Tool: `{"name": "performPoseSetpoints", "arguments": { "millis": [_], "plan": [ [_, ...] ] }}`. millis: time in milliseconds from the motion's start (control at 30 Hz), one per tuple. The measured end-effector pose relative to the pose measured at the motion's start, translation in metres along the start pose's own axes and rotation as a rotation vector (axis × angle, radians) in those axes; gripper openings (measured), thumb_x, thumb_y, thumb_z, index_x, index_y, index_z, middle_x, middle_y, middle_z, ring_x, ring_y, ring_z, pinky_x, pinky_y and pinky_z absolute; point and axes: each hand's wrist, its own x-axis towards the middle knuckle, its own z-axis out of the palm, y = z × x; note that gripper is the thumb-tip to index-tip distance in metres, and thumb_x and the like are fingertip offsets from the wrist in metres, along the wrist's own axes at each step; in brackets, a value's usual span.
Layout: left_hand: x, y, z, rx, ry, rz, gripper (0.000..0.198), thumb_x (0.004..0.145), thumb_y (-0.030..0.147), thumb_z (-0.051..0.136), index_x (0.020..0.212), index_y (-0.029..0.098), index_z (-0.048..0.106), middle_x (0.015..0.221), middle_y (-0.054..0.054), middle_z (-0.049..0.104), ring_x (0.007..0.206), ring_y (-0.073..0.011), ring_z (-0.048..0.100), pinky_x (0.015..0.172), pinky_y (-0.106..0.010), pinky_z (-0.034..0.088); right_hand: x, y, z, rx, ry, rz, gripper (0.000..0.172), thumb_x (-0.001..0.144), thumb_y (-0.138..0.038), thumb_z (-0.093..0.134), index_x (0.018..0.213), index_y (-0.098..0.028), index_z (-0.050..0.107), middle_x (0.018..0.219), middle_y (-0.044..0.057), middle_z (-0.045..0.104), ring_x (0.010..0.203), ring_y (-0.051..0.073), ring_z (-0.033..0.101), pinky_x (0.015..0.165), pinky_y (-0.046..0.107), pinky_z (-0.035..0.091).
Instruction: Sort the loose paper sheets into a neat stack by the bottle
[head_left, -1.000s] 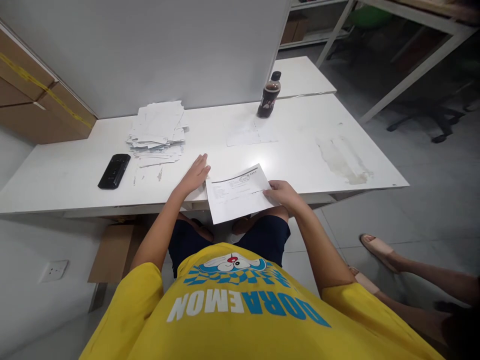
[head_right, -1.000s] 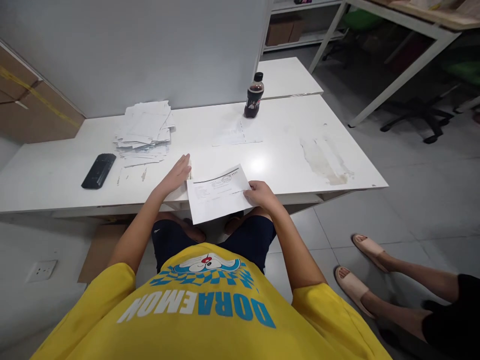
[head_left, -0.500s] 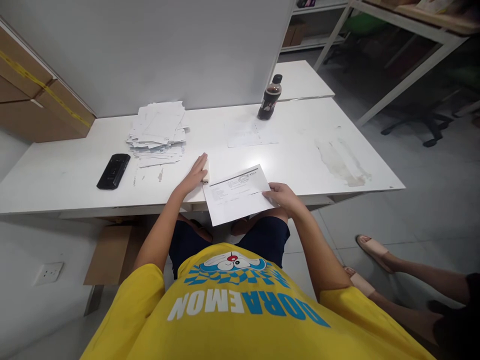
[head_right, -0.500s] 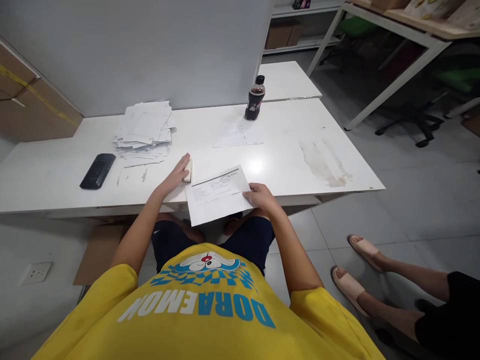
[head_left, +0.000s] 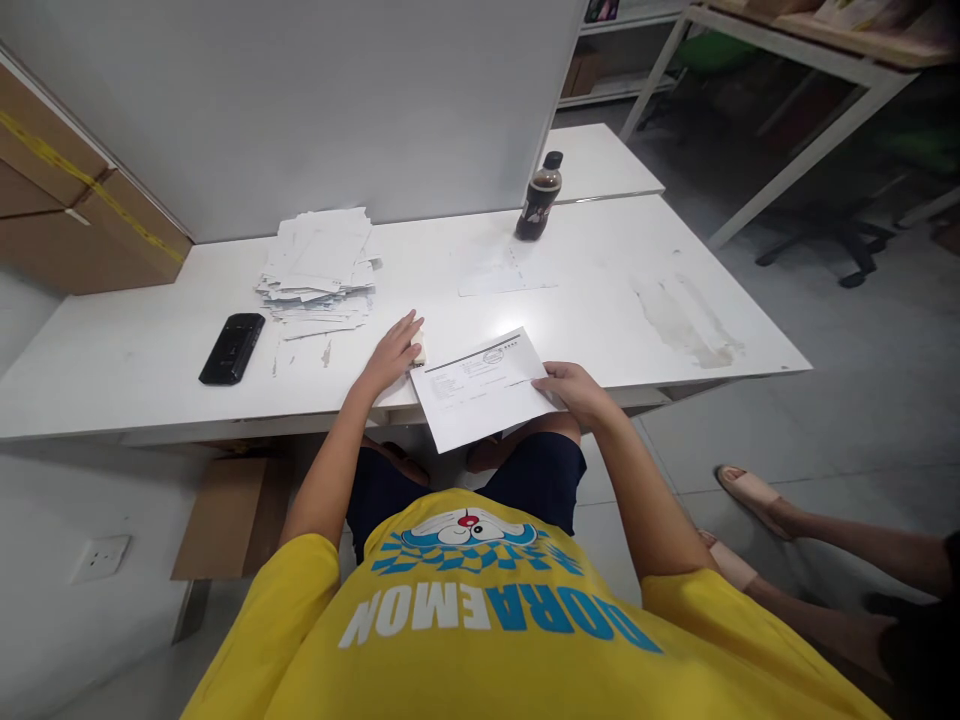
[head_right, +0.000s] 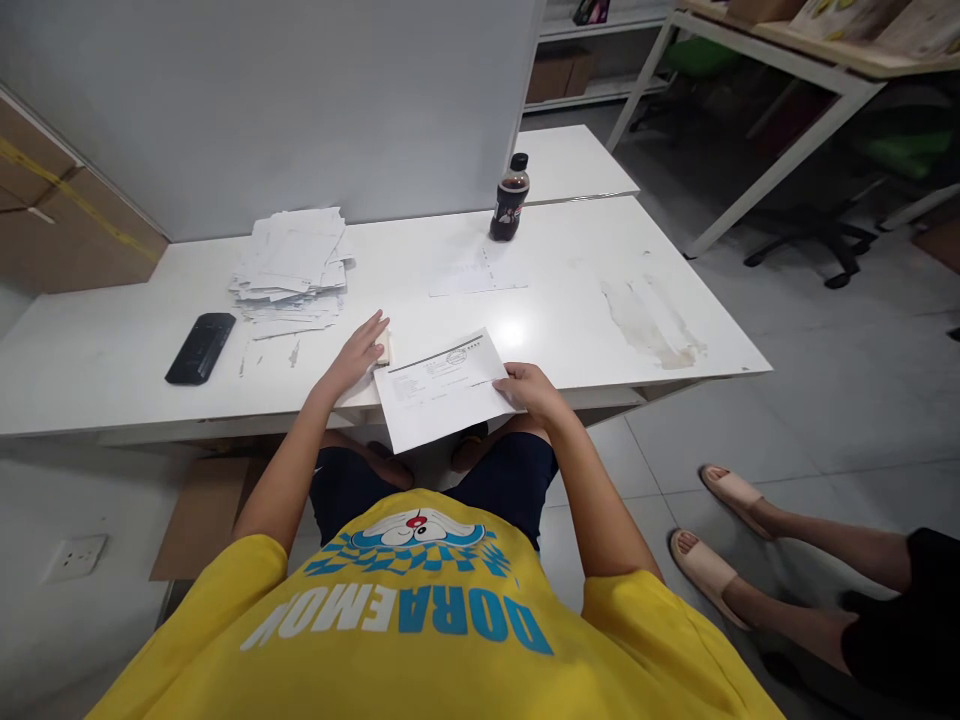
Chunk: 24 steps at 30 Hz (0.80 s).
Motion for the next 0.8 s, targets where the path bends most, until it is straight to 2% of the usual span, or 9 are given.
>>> {"name": "performPoseSetpoints", "arguments": {
  "millis": [133,533,667,800],
  "plan": [
    [-0.0021,0.0028,-0.0009,-0.034,-0.009,-0.010,0.067,0.095,0.065,0.028,0.153,0.031,0.028,0.164,0.000,0.016,0.151,-0.0227,0.016,0.122,-0.042,0.017,0.0021,0.0006,-0.0004,-0.006,-0.016,0.019,0.028,0.058,-0.030,0.066,0.083,-0.017,0.070,0.081,0.007,0.073,0.081,0.025,0.067,0.071,0.032,0.053],
    [-0.0054,0.0055,-0.0033,-0.082,-0.011,0.000,0.066,0.095,0.064,0.030,0.152,0.031,0.032,0.164,0.000,0.017,0.151,-0.0226,0.017,0.122,-0.041,0.017,0.0069,0.0013,-0.0001,-0.146,0.086,0.018,0.022,0.058,-0.030,0.062,0.075,-0.018,0.068,0.071,0.004,0.069,0.070,0.022,0.062,0.062,0.030,0.047],
    [-0.0064,0.0055,-0.0030,-0.019,-0.067,-0.008,0.068,0.096,0.064,0.026,0.155,0.031,0.022,0.165,0.001,0.010,0.152,-0.0223,0.010,0.123,-0.042,0.013,0.0082,0.0031,0.0005,-0.153,0.066,0.012,0.024,0.059,-0.032,0.062,0.077,-0.018,0.068,0.072,0.004,0.069,0.071,0.023,0.063,0.063,0.030,0.048],
    [-0.0104,0.0068,-0.0024,0.038,-0.128,-0.020,0.068,0.098,0.060,0.021,0.157,0.026,0.015,0.166,-0.003,0.004,0.153,-0.0220,0.005,0.123,-0.042,0.011,0.0063,0.0011,0.0012,-0.138,0.032,0.034,0.025,0.060,-0.033,0.061,0.079,-0.018,0.068,0.073,0.005,0.069,0.074,0.024,0.064,0.065,0.031,0.049]
  ]
}}
